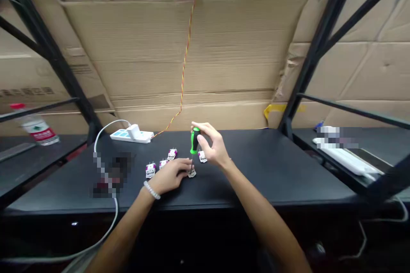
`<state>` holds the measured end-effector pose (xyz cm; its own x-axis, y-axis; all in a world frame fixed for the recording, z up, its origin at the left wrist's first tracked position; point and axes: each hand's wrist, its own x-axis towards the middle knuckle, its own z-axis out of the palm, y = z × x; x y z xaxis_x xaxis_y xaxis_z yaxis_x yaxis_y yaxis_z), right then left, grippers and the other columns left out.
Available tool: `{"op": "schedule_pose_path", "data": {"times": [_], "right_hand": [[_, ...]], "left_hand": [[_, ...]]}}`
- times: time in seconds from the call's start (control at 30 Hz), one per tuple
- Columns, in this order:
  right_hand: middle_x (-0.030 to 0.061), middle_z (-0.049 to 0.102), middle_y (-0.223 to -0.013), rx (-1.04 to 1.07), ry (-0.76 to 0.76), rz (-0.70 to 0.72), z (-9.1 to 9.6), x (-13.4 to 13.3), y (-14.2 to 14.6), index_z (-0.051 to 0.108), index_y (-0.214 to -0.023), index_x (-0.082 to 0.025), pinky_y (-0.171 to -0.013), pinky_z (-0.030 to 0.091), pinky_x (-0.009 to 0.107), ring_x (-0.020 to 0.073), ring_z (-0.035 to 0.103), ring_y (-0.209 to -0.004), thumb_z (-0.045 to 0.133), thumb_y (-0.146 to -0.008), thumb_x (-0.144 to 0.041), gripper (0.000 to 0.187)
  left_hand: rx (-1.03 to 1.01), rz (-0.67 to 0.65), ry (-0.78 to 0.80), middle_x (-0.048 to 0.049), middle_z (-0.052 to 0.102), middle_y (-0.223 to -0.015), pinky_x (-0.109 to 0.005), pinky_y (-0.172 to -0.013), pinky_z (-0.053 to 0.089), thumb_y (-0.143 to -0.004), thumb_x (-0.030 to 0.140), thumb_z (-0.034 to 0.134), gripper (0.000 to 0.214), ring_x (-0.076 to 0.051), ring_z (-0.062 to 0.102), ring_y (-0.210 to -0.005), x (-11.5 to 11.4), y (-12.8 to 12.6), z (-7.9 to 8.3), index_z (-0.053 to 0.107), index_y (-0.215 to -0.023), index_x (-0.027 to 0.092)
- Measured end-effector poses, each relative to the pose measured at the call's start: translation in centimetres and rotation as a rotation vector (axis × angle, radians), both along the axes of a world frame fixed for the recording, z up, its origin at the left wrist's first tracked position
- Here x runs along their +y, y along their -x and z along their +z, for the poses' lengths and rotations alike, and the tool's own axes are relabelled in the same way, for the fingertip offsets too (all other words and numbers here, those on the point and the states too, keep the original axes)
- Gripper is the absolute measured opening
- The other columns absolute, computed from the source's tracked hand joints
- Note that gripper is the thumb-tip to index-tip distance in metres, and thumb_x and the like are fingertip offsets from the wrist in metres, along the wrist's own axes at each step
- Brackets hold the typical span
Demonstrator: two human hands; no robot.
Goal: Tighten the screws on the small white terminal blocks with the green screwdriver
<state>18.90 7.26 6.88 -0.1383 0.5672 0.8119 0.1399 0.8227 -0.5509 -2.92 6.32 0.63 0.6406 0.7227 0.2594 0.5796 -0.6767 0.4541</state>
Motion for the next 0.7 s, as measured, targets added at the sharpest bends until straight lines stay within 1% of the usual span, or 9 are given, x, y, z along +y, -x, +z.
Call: {"op": "schedule_pose_path", "data": {"times": [0.1,0.13,0.2,0.3,0.37,0.4,0.5,0.57,0.7], "right_hand": [[0.0075,0.065,-0.117,-0.004,-0.008,-0.107,0.0,-0.1,0.3,0.075,-0.129,-0.032,-0.09,0.06,0.043,0.0217,0.065,-0.094,0.079,-0.091,-0.042,0.04],[0.0063,0.064,-0.114,-0.005,-0.01,-0.138,-0.1,-0.1,0.4,0.075,-0.128,-0.033,-0.088,0.06,0.041,0.0199,0.063,-0.089,0.082,-0.089,-0.041,0.041],[0.0062,0.065,-0.115,-0.018,0.001,-0.138,-0.2,-0.1,0.5,0.072,-0.134,-0.034,-0.089,0.06,0.041,0.0195,0.064,-0.089,0.077,-0.094,-0.04,0.041],[0.0092,0.068,-0.123,-0.028,0.054,0.004,-0.3,0.0,0.4,0.063,-0.146,-0.032,-0.098,0.06,0.044,0.023,0.069,-0.102,0.06,-0.104,-0.04,0.043],[0.0092,0.068,-0.122,-0.022,0.063,0.064,-0.4,0.2,0.3,0.062,-0.146,-0.031,-0.099,0.06,0.045,0.0237,0.07,-0.103,0.057,-0.105,-0.042,0.042],[0.0087,0.067,-0.12,-0.021,0.044,0.049,-0.3,0.3,0.3,0.065,-0.142,-0.031,-0.098,0.06,0.045,0.0236,0.07,-0.102,0.06,-0.103,-0.043,0.041],[0.0073,0.063,-0.115,-0.018,-0.033,-0.101,-0.3,0.6,0.3,0.074,-0.128,-0.03,-0.091,0.06,0.041,0.0226,0.065,-0.099,0.078,-0.091,-0.043,0.04],[0.0072,0.063,-0.114,-0.025,-0.037,-0.129,-0.2,0.8,0.4,0.073,-0.13,-0.03,-0.089,0.06,0.04,0.0217,0.065,-0.097,0.077,-0.092,-0.043,0.04],[0.0094,0.067,-0.125,-0.04,0.033,0.071,-0.2,0.8,0.2,0.061,-0.148,-0.032,-0.097,0.061,0.044,0.0236,0.07,-0.103,0.057,-0.104,-0.044,0.046]], "left_hand": [[-0.002,-0.006,0.006,-0.0096,0.074,-0.139,-0.043,-0.124,0.048,-0.091,0.003,0.061,0.034,-0.027,0.064,-0.139,-0.1,-0.1,0.0,0.084,-0.109,0.021],[-0.006,-0.007,0.006,-0.009,0.074,-0.139,-0.043,-0.124,0.048,-0.092,0.003,0.061,0.034,-0.027,0.064,-0.139,-0.1,-0.1,0.0,0.084,-0.108,0.021],[-0.011,-0.013,0.008,-0.0084,0.075,-0.138,-0.043,-0.124,0.048,-0.092,0.004,0.06,0.034,-0.026,0.064,-0.139,-0.2,-0.2,0.1,0.084,-0.108,0.022],[-0.024,-0.013,0.001,-0.0089,0.075,-0.137,-0.044,-0.121,0.049,-0.091,0.004,0.06,0.035,-0.027,0.066,-0.136,-0.2,-0.2,0.1,0.084,-0.108,0.022],[-0.022,-0.013,-0.006,-0.0092,0.076,-0.137,-0.044,-0.12,0.051,-0.09,0.004,0.061,0.035,-0.028,0.067,-0.134,-0.1,-0.1,0.1,0.084,-0.108,0.022],[-0.02,-0.008,-0.01,-0.0093,0.076,-0.137,-0.044,-0.119,0.051,-0.09,0.005,0.061,0.035,-0.028,0.067,-0.134,-0.1,-0.2,0.1,0.084,-0.108,0.022],[-0.014,-0.007,-0.014,-0.0085,0.076,-0.135,-0.042,-0.12,0.05,-0.089,0.004,0.061,0.033,-0.027,0.068,-0.133,0.0,-0.2,0.3,0.085,-0.103,0.022],[-0.017,-0.015,-0.016,-0.0077,0.077,-0.134,-0.041,-0.12,0.05,-0.088,0.004,0.062,0.032,-0.027,0.068,-0.133,0.0,-0.3,0.4,0.085,-0.101,0.022],[-0.006,-0.029,-0.017,-0.0107,0.077,-0.133,-0.041,-0.118,0.052,-0.09,0.006,0.063,0.031,-0.028,0.07,-0.13,0.2,-0.4,0.4,0.084,-0.107,0.02]]}}
